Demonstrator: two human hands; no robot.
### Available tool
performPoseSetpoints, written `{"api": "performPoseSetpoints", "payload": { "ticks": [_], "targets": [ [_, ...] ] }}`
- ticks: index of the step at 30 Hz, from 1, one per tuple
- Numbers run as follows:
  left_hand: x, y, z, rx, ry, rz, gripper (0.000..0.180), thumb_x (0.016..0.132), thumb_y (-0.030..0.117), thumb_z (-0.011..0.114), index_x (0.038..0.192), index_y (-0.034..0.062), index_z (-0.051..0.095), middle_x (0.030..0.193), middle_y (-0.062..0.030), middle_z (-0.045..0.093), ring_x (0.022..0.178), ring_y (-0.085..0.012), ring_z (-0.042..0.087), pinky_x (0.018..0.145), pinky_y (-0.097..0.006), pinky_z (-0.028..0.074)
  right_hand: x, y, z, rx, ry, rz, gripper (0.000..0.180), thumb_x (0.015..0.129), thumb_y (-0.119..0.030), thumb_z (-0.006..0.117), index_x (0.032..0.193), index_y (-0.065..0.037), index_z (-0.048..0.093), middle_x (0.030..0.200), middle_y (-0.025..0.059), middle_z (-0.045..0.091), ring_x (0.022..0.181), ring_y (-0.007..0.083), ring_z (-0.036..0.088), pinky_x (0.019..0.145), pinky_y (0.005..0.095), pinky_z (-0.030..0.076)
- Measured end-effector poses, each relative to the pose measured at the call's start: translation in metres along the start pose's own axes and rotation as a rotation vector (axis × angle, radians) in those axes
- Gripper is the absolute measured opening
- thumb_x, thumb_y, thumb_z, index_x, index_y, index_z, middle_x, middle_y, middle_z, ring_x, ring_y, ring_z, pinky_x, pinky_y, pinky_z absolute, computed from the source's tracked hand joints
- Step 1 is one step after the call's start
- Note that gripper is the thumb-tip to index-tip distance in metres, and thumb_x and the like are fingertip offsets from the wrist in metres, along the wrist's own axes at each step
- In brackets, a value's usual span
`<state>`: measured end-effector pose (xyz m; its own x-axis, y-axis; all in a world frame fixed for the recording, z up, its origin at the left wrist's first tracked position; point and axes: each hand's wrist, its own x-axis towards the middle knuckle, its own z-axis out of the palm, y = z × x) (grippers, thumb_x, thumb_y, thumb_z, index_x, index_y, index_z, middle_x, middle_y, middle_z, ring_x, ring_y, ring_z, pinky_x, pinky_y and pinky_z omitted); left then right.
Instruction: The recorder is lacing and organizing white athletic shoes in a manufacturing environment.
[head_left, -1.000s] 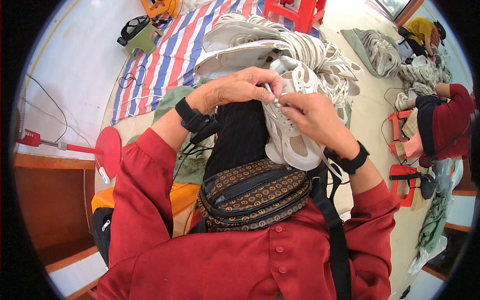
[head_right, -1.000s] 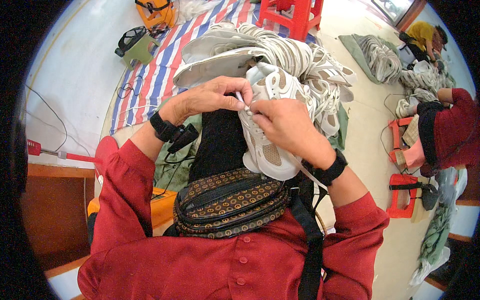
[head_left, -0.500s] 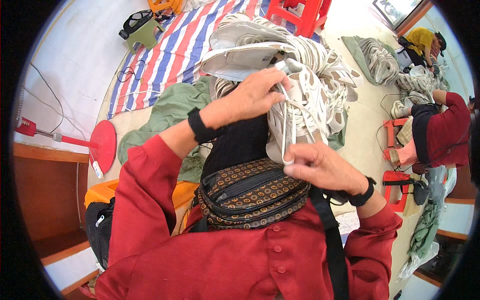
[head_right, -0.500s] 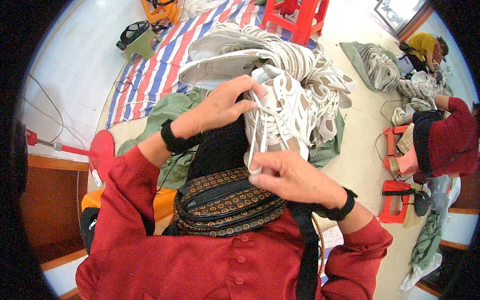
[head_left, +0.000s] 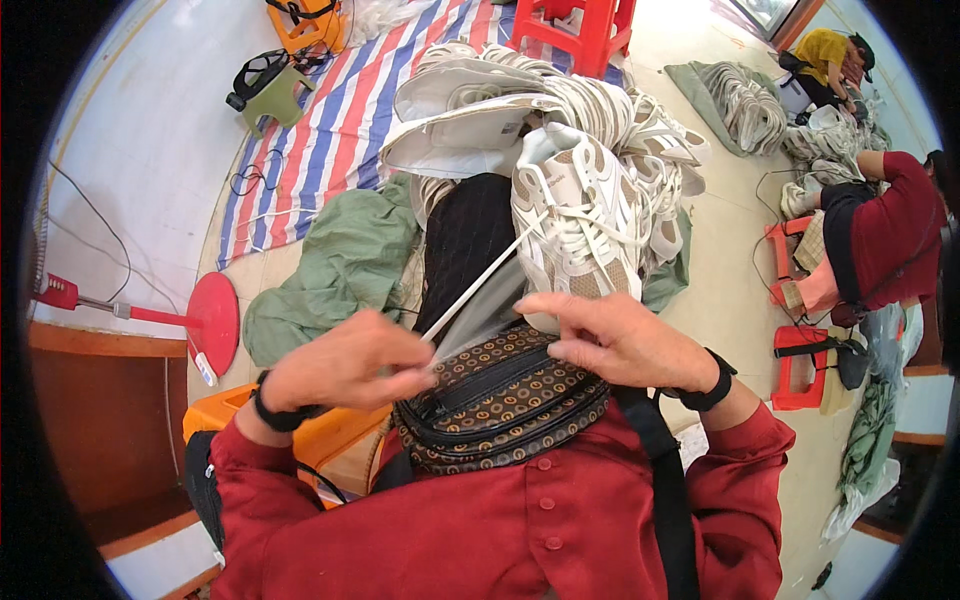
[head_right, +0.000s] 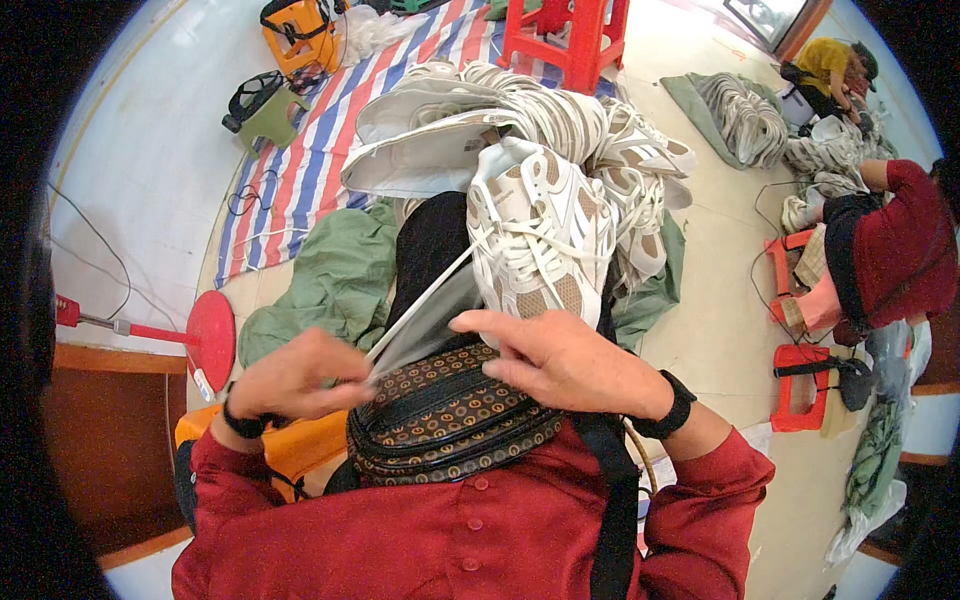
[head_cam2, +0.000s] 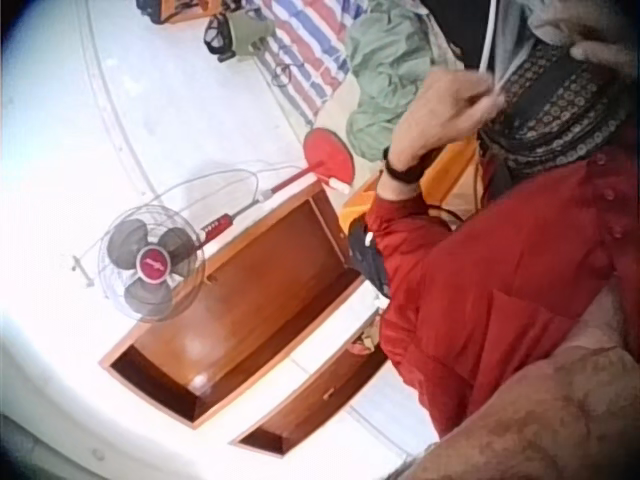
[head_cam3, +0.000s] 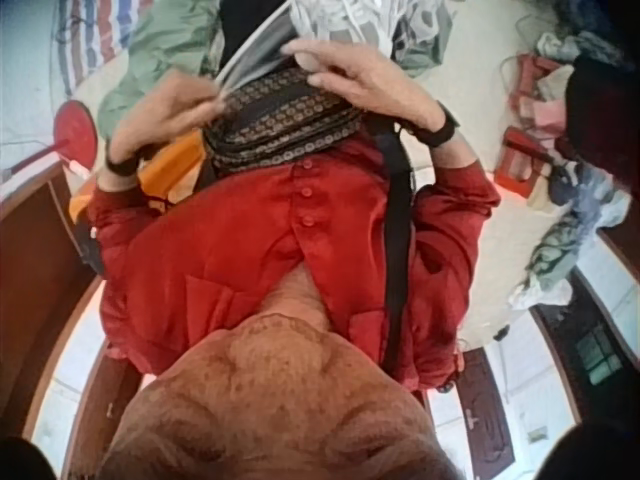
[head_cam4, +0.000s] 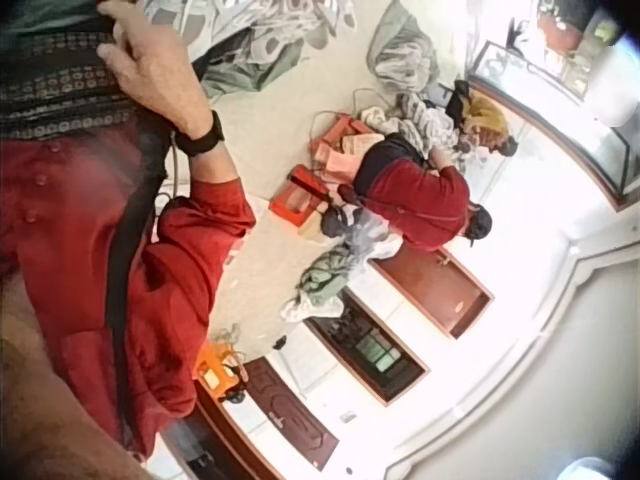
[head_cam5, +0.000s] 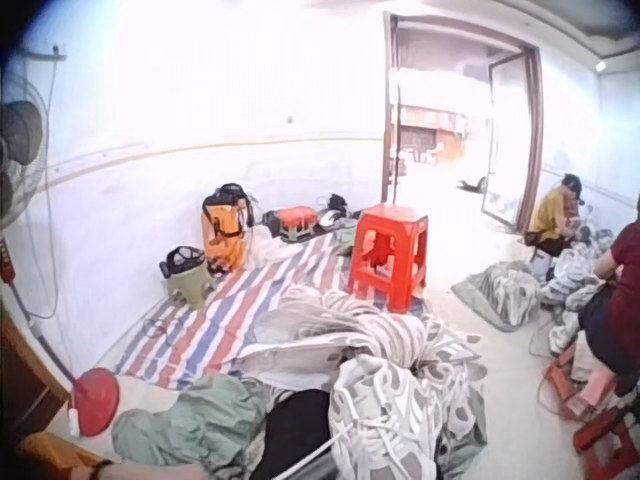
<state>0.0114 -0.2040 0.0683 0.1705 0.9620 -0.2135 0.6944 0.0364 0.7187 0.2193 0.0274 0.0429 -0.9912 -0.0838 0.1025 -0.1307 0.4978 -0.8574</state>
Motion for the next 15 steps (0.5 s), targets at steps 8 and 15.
{"api": "performPoseSetpoints", "payload": {
  "ticks": [8,15],
  "targets": [
    [-0.020,0.043,0.001,0.133,0.384,0.176,0.014,0.074,0.002,0.067,0.088,0.0049,0.065,0.108,-0.0115,0.063,0.120,-0.0334,0.051,0.102,-0.050,0.036,0.022,0.034,-0.042,-0.284,0.550,-0.034,0.017,0.087,-0.003,0.059,0.103,-0.003,0.065,0.079,0.0135,0.062,0.070,0.0233,0.062,0.066,0.0323,0.048],
    [0.001,0.045,0.016,0.203,-0.024,0.254,0.034,0.081,0.004,0.062,0.115,0.0057,0.058,0.078,-0.0031,0.063,0.063,-0.0198,0.065,0.053,-0.029,0.051,0.034,0.033,-0.044,-0.300,0.504,-0.131,0.019,0.084,-0.001,0.059,0.102,-0.003,0.064,0.098,0.0119,0.064,0.085,0.0303,0.062,0.071,0.0351,0.049]
  ]
}}
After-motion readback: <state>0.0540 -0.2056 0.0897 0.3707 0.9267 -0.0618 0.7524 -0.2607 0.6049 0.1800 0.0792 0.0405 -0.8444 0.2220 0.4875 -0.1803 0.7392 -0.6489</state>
